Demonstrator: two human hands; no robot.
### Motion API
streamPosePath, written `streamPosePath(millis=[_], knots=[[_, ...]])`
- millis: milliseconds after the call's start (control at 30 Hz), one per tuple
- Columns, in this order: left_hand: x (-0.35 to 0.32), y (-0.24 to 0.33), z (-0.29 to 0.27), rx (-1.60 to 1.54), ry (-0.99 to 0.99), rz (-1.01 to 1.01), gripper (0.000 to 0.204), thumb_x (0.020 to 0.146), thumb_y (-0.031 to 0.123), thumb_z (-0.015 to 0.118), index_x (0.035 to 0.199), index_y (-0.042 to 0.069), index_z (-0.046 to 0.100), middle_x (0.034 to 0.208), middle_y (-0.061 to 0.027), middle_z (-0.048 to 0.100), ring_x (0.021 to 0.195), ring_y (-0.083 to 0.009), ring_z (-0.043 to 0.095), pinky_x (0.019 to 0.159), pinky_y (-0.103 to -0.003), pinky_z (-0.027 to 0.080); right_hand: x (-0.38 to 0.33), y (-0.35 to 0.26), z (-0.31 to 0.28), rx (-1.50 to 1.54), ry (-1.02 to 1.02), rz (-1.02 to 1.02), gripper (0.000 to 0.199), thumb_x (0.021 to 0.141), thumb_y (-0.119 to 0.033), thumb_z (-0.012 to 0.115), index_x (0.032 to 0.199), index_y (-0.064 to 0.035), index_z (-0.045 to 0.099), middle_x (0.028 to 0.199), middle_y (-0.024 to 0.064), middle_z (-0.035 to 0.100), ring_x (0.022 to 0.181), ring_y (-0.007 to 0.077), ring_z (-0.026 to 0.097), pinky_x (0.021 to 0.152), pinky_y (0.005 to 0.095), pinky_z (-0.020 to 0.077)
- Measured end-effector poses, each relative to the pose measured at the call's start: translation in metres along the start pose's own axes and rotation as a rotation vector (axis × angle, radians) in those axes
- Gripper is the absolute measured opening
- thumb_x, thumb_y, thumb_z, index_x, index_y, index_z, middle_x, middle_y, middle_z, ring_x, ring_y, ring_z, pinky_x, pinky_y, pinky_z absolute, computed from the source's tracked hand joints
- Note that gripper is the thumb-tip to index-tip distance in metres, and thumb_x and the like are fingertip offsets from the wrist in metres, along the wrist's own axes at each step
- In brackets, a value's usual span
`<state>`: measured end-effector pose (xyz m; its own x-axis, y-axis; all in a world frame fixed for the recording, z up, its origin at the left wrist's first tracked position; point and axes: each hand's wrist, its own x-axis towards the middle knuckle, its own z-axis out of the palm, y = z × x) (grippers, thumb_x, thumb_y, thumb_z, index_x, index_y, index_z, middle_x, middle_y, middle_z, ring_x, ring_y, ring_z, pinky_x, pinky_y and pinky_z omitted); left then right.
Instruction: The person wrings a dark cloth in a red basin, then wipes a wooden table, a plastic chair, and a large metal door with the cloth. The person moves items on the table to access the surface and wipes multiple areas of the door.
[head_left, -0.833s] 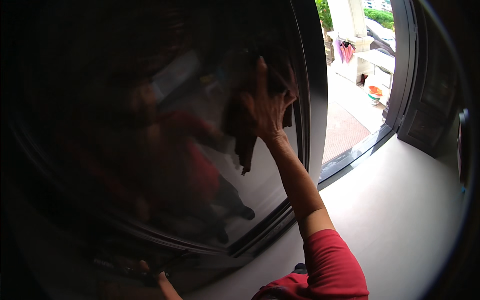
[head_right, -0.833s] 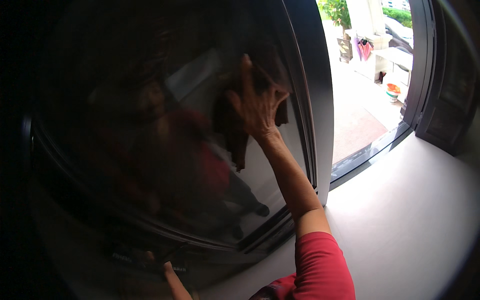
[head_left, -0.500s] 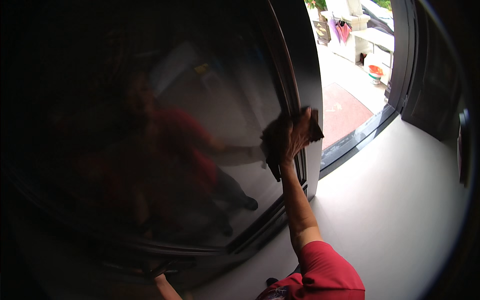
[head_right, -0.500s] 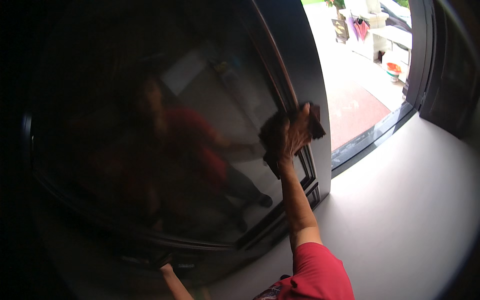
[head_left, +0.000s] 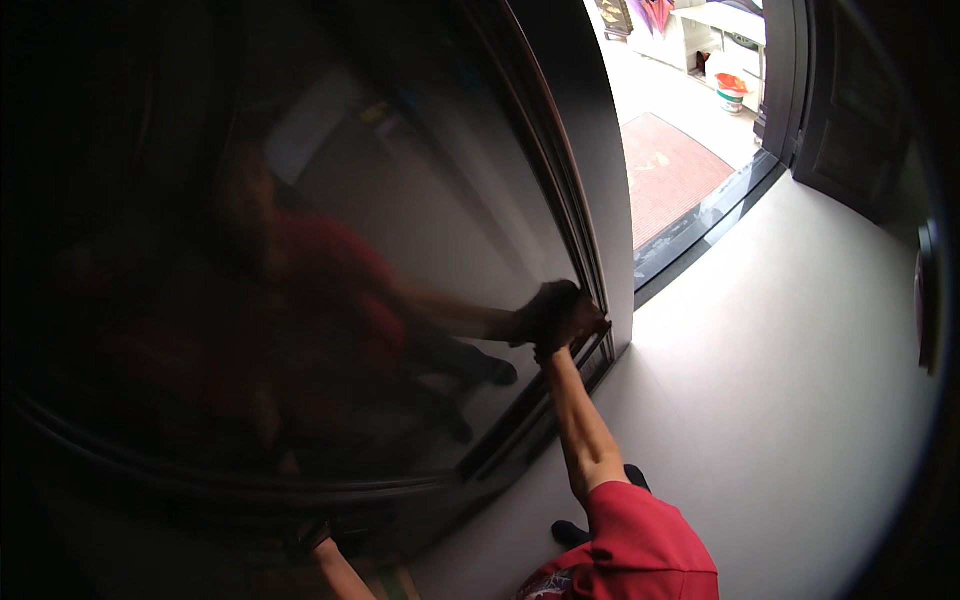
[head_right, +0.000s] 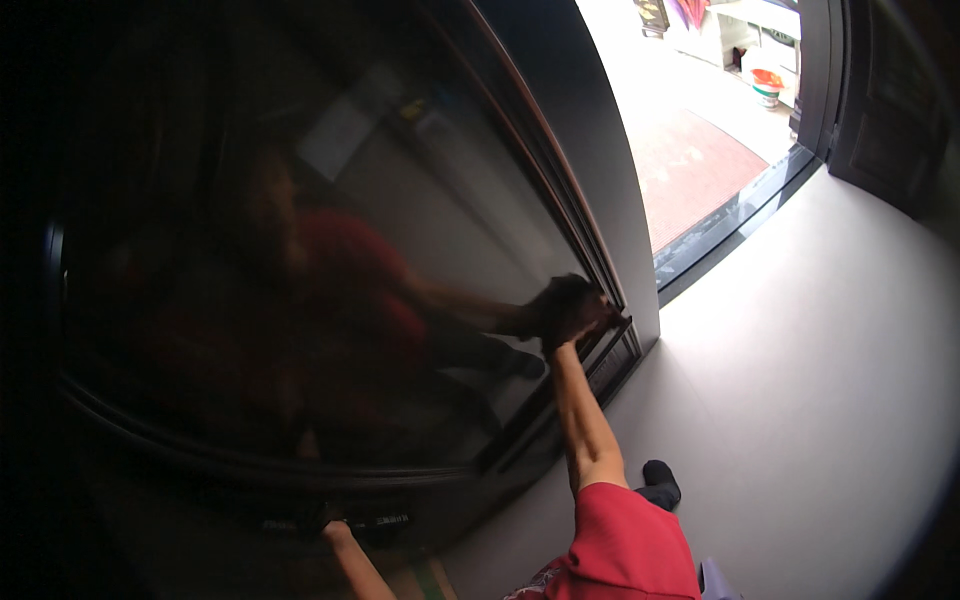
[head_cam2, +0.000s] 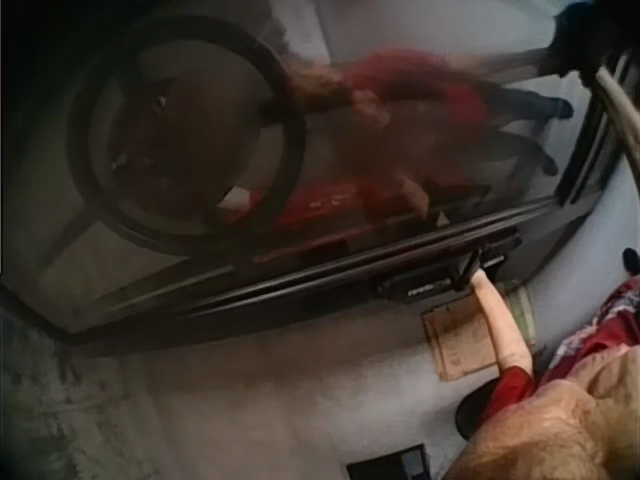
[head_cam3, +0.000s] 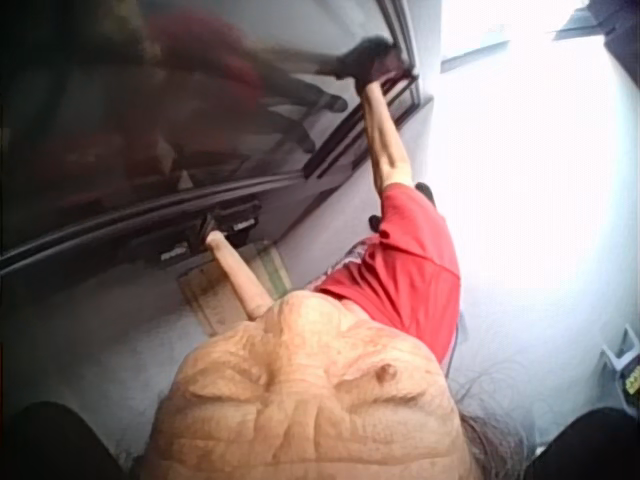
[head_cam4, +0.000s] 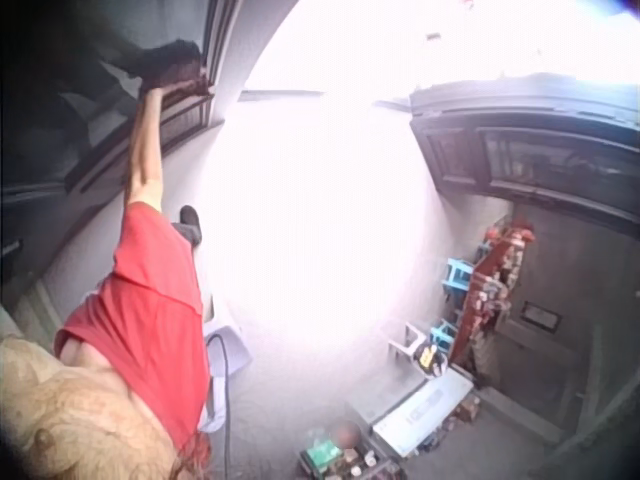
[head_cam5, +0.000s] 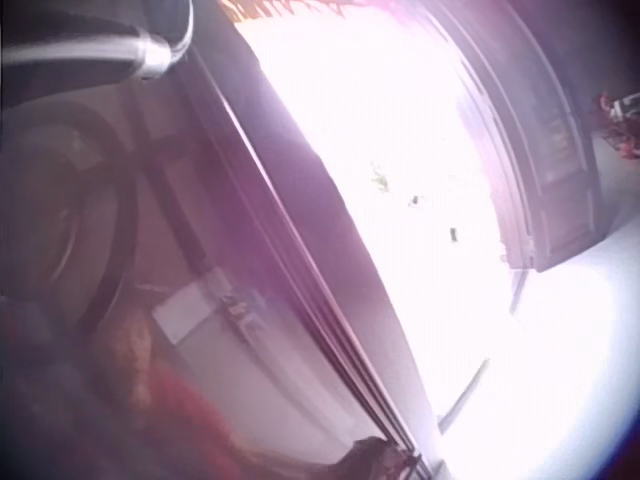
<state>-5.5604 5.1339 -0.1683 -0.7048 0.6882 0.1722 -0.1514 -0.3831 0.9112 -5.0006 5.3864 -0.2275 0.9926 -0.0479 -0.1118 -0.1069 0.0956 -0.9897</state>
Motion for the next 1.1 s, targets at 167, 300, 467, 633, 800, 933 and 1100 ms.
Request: streamPosePath(millis=[167, 300, 467, 633, 800, 933, 1100], knots=[[0.009, -0.006, -0.002, -0.027, -0.034, -0.022, 0.053, 0.081, 0.035, 0.053, 0.123, 0.004, 0.049, 0.122, -0.0128, 0.051, 0.109, -0.0273, 0.049, 0.096, -0.042, 0.039, -0.088, -0.118, -0.039, 0.164, -0.321, -0.493, 0.045, 0.086, -0.027, 0.05, 0.126, -0.0067, 0.049, 0.13, 0.0183, 0.045, 0.119, 0.0326, 0.045, 0.094, 0.0446, 0.0365], [0.018, -0.011, -0.003, -0.059, -0.07, -0.033, 0.052, 0.082, 0.037, 0.052, 0.122, 0.004, 0.052, 0.12, -0.0124, 0.053, 0.107, -0.027, 0.051, 0.095, -0.042, 0.041, -0.15, -0.164, -0.062, 0.437, -0.736, -1.005, 0.058, 0.085, -0.026, 0.053, 0.14, -0.018, 0.035, 0.138, 0.0221, 0.036, 0.126, 0.0349, 0.038, 0.106, 0.0562, 0.0202], [0.023, -0.015, -0.022, -0.044, -0.078, -0.057, 0.053, 0.083, 0.042, 0.05, 0.12, 0.005, 0.054, 0.118, -0.0119, 0.055, 0.105, -0.0274, 0.053, 0.093, -0.042, 0.043, -0.165, -0.159, -0.063, 0.462, -0.867, -1.24, 0.056, 0.069, -0.036, 0.067, 0.117, -0.0097, 0.055, 0.124, 0.0228, 0.043, 0.109, 0.0389, 0.045, 0.099, 0.059, 0.0278], [0.027, -0.031, -0.018, 0.064, 0.002, -0.076, 0.057, 0.083, 0.048, 0.046, 0.12, 0.005, 0.055, 0.115, -0.0123, 0.057, 0.103, -0.0288, 0.055, 0.091, -0.042, 0.045, -0.098, -0.073, -0.027, 0.051, -0.613, -0.917, 0.084, 0.072, -0.026, 0.059, 0.14, 0.0034, 0.02, 0.139, 0.0341, 0.015, 0.125, 0.0529, 0.019, 0.102, 0.0584, 0.0157], [-0.005, 0.013, -0.02, 0.12, 0.143, -0.01, 0.058, 0.083, 0.048, 0.046, 0.121, 0.005, 0.054, 0.117, -0.0125, 0.056, 0.105, -0.0288, 0.053, 0.093, -0.042, 0.043, -0.066, -0.022, -0.009, 0.113, -0.562, -0.466, 0.066, 0.081, -0.03, 0.053, 0.137, -0.0026, 0.031, 0.137, 0.0256, 0.028, 0.124, 0.044, 0.027, 0.103, 0.0518, 0.0192], [0.01, -0.018, 0.024, 0.115, 0.107, -0.062, 0.059, 0.082, 0.047, 0.047, 0.122, 0.004, 0.053, 0.119, -0.0127, 0.054, 0.107, -0.0289, 0.052, 0.094, -0.042, 0.042, 0.002, 0.031, 0.002, -0.104, -0.366, -0.729, 0.051, 0.089, -0.03, 0.049, 0.131, -0.0033, 0.038, 0.131, 0.0222, 0.035, 0.121, 0.0402, 0.032, 0.102, 0.0479, 0.024], [-0.006, 0.003, 0.022, 0.154, 0.184, -0.023, 0.059, 0.082, 0.046, 0.048, 0.123, 0.004, 0.052, 0.121, -0.0129, 0.053, 0.109, -0.0289, 0.05, 0.095, -0.042, 0.041, -0.006, 0.094, 0.0, -0.181, -0.181, -0.327, 0.058, 0.09, -0.035, 0.049, 0.134, -0.0006, 0.035, 0.135, 0.0186, 0.039, 0.126, 0.0349, 0.034, 0.106, 0.0403, 0.024]])
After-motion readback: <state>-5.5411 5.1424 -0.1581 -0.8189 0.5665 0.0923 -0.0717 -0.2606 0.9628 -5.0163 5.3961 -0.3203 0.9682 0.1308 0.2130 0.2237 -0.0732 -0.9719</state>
